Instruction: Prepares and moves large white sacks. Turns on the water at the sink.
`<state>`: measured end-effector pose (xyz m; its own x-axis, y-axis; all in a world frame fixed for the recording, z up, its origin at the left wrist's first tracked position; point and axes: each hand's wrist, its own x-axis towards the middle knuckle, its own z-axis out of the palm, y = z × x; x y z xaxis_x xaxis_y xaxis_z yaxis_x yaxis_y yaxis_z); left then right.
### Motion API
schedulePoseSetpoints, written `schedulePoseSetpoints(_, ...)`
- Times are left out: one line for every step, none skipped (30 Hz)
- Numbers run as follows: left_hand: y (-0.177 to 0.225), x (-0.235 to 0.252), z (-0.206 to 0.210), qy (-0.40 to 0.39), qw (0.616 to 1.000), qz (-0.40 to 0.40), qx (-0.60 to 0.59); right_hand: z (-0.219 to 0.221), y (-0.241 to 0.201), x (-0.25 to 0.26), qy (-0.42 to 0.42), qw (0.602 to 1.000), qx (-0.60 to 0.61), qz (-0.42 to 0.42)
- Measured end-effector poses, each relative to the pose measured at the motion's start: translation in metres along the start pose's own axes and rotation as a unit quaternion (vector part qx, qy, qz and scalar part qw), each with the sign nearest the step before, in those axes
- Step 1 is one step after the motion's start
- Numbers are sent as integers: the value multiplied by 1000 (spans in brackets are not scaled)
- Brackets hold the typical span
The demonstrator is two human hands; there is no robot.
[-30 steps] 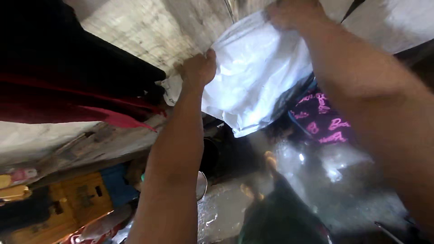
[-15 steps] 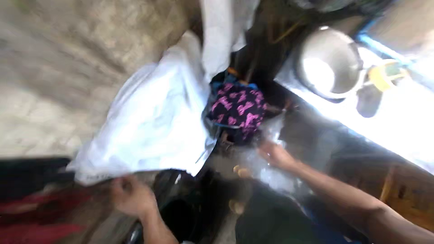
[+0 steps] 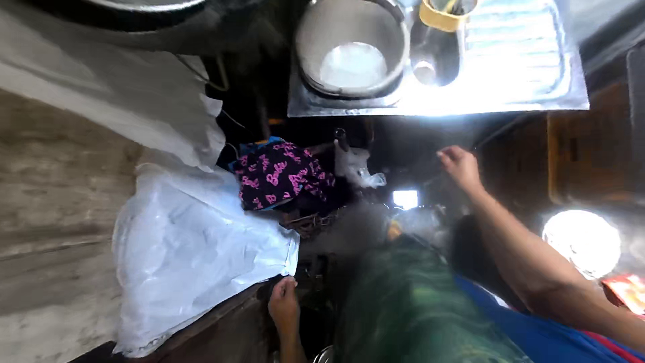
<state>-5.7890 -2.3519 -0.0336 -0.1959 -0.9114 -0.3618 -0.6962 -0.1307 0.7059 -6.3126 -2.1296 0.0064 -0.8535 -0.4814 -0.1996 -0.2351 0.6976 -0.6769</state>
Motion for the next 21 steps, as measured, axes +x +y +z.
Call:
schedulePoseSetpoints(11,6,4,-2,1000,5,0,-8,6,9,17,999,30,11)
schedulePoseSetpoints(26,13,12,2,1000,5,-9,-16,11,17,33,997,61,20)
schedulePoseSetpoints(43,21,21,3,1000,2,-22,-22,16,25,45,994,91,28)
schedulePoseSetpoints(63,29,30,-2,999,1,-34,-26,20,31,51,991,117,37)
schedulePoseSetpoints(85,36,40,-13,999,4,-42,-28,22,37,54,988,138,46)
schedulePoseSetpoints(109,43,50,-30,998,10,-46,-30,22,41,56,986,151,53)
schedulePoseSetpoints(137,51,61,-51,997,21,-48,-31,18,48,62,984,158,55)
schedulePoseSetpoints(165,59,71,-71,995,41,-51,-33,11,58,70,984,156,52)
schedulePoseSetpoints(192,67,81,-89,993,62,-54,-33,3,67,76,985,152,42)
schedulePoseSetpoints(220,77,89,-101,990,87,-54,-31,-6,77,83,985,148,26)
schedulePoseSetpoints(249,88,99,-108,986,113,-57,-29,-18,90,94,985,142,7)
schedulePoseSetpoints(275,99,108,-114,982,133,-73,-26,-30,104,101,984,146,-10)
schedulePoseSetpoints(299,110,118,-122,977,146,-99,-23,-41,114,98,983,154,-28)
schedulePoseSetpoints(322,122,127,-138,969,161,-130,-21,-54,122,86,981,170,-39)
schedulePoseSetpoints(347,137,136,-158,956,181,-167,-21,-71,132,68,979,184,-48)
schedulePoseSetpoints(376,154,148,-179,941,201,-205,-24,-91,149,70,975,199,-70)
schedulePoseSetpoints(404,171,160,-199,925,215,-241,-27,-114,170,90,969,211,-95)
schedulePoseSetpoints(430,186,173,-215,914,214,-270,-30,-139,193,115,963,215,-114)
schedulePoseSetpoints(453,201,186,-230,904,203,-297,-35,-164,215,131,959,210,-135)
schedulePoseSetpoints(476,217,200,-243,897,186,-319,-41,-191,239,150,954,201,-165)
schedulePoseSetpoints(498,233,215,-257,891,166,-337,-47,-216,267,175,947,185,-196)
